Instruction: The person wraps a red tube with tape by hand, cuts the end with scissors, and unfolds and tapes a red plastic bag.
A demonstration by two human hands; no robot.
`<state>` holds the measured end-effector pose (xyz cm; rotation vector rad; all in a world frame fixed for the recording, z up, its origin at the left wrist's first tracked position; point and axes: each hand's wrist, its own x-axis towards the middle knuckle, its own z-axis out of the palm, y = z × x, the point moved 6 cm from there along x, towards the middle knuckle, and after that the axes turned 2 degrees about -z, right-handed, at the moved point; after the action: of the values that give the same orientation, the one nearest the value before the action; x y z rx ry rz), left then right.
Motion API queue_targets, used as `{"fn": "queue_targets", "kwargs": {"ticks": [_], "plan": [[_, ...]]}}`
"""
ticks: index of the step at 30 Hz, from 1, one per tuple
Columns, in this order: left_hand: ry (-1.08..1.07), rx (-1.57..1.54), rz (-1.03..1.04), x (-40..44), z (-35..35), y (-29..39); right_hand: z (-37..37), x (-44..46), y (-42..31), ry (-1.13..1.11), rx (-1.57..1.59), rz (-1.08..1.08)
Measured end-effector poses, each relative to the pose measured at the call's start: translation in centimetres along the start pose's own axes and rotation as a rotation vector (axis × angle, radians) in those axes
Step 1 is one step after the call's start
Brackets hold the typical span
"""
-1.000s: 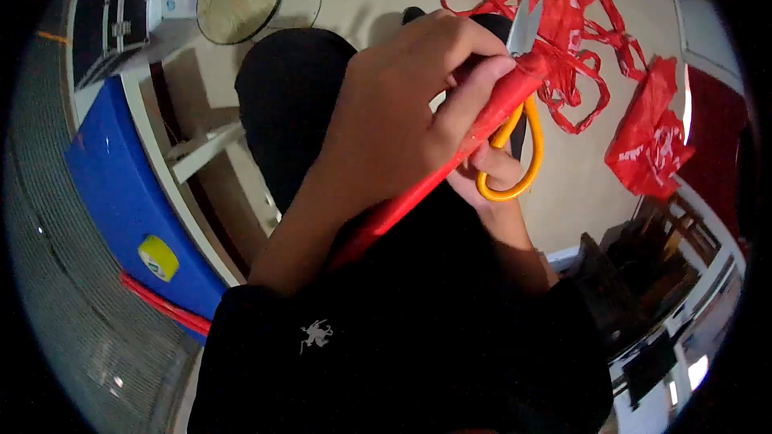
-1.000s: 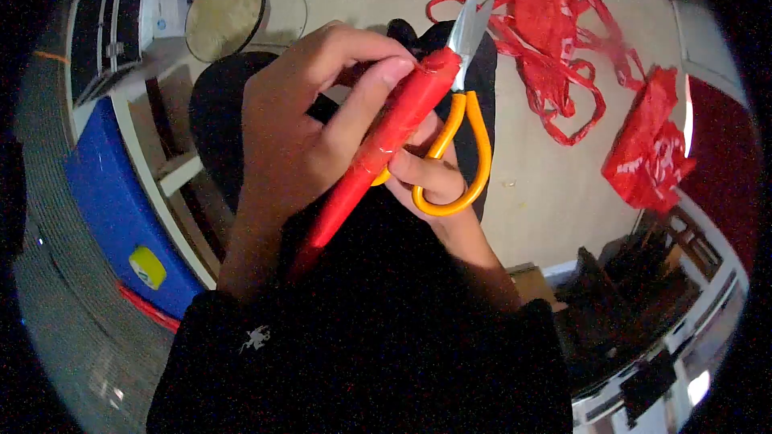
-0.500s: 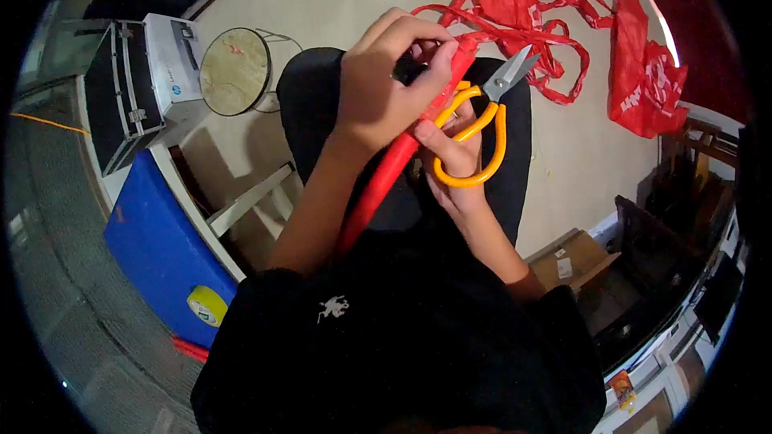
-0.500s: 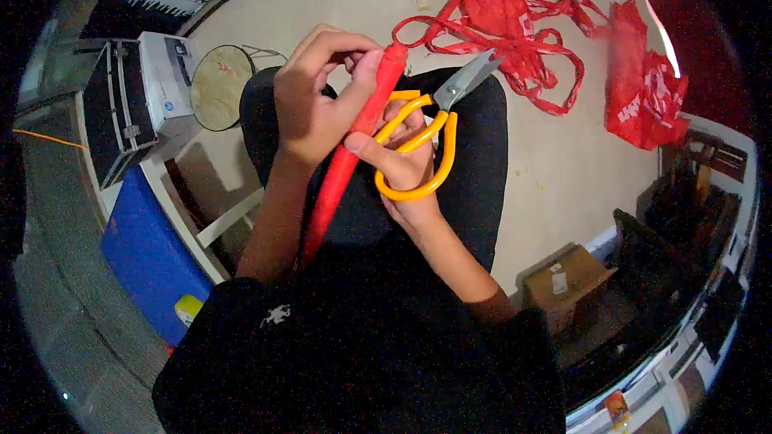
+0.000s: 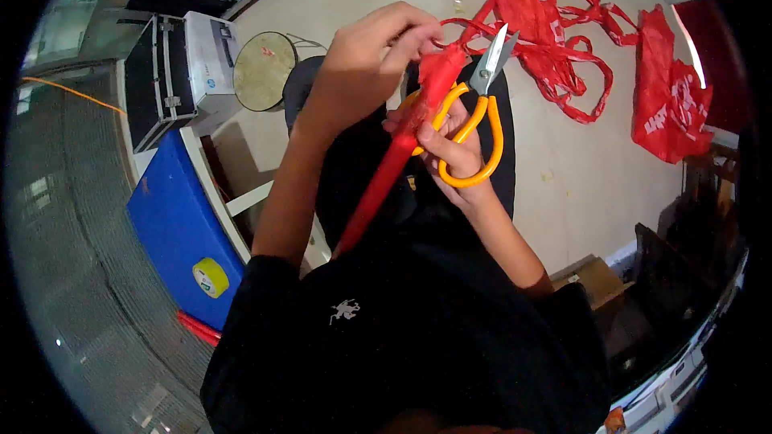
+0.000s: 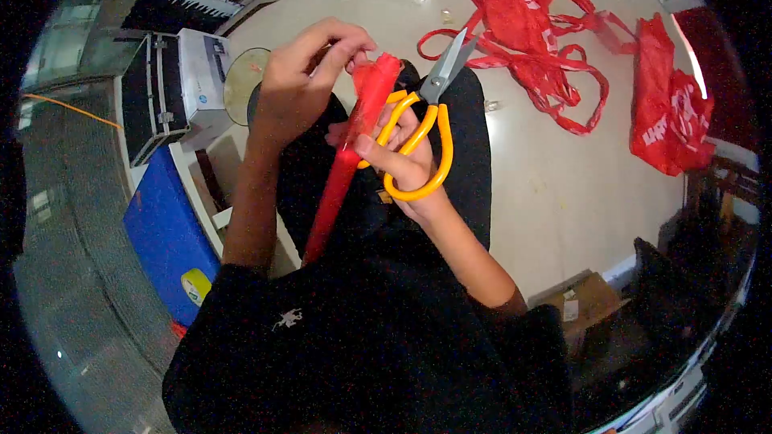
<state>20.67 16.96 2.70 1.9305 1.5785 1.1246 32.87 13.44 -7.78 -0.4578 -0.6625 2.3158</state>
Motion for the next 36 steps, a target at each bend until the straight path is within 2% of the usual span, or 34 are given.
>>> {"fn": "queue_targets", "kwargs": {"ticks": [1, 2, 4, 7, 12, 14, 15, 17, 18, 20, 22, 24, 26, 27, 29, 30, 31, 32, 34, 36], "plan": [[0.043, -0.290, -0.305, -0.4, 0.2, -1.8, 0.4, 0.0, 0.0, -0.013, 0.038, -0.017], [0.045, -0.280, -0.310, -0.5, 0.3, -1.8, 0.7, -0.1, -0.1, -0.023, 0.076, -0.032], [0.102, -0.903, -0.421, -0.7, 0.7, -2.1, 0.9, -0.2, -0.4, -0.035, 0.111, -0.021], [0.034, -0.753, -0.357, -0.3, 1.7, -0.7, 1.1, -0.1, -1.1, -0.079, 0.100, 0.029], [0.060, -0.621, -0.290, -1.4, 1.2, 0.9, 2.3, -0.3, -1.6, -0.139, 0.087, -0.024], [0.061, -0.722, -0.442, -1.4, 1.7, 1.4, 2.7, -0.3, -2.4, -0.150, 0.085, -0.038], [0.055, -0.718, -0.443, -1.3, 1.9, 1.5, 2.8, -0.5, -2.6, -0.161, 0.085, -0.047], [-0.028, -1.082, -0.599, -1.7, 3.2, 1.1, 2.5, -0.4, -2.6, -0.146, 0.051, -0.092], [-0.039, -1.082, -0.607, -1.7, 3.4, 1.0, 2.4, -0.4, -2.7, -0.132, 0.007, -0.133], [-0.091, -1.306, -0.593, -1.0, 4.1, 1.3, 2.6, -0.7, -3.1, -0.107, -0.019, -0.140], [-0.089, -1.328, -0.590, -0.6, 4.5, 2.2, 2.3, -1.2, -3.5, -0.040, -0.122, -0.189], [-0.073, -1.356, -0.590, -0.3, 5.0, 2.1, 2.1, -1.4, -3.7, 0.007, -0.090, -0.188], [-0.191, -1.471, -0.505, -0.2, 5.6, 2.2, 3.0, -1.5, -4.7, -0.066, -0.319, -0.315], [-0.190, -1.477, -0.498, -0.5, 5.8, 1.9, 2.8, -1.5, -4.9, -0.029, -0.477, -0.352], [-0.123, -1.220, -0.480, -0.3, 5.1, 2.1, 2.8, -1.9, -4.5, -0.008, -0.432, -0.298], [-0.121, -1.229, -0.472, -0.3, 5.2, 2.5, 2.8, -2.1, -4.2, 0.016, -0.381, -0.243], [0.019, -1.273, -0.476, -0.3, 4.9, 2.5, 2.2, -2.2, -3.9, 0.109, -0.406, -0.331], [0.161, -1.315, -0.478, -0.6, 4.4, 2.2, 1.8, -2.3, -3.8, 0.107, -0.421, -0.330], [0.216, -1.246, -0.412, -1.7, 4.0, 2.0, 2.0, -2.4, -3.9, 0.055, -0.593, -0.298], [0.301, -1.143, -0.349, -3.0, 3.4, 2.3, 2.8, -2.2, -4.2, 0.040, -0.613, -0.273]]}}
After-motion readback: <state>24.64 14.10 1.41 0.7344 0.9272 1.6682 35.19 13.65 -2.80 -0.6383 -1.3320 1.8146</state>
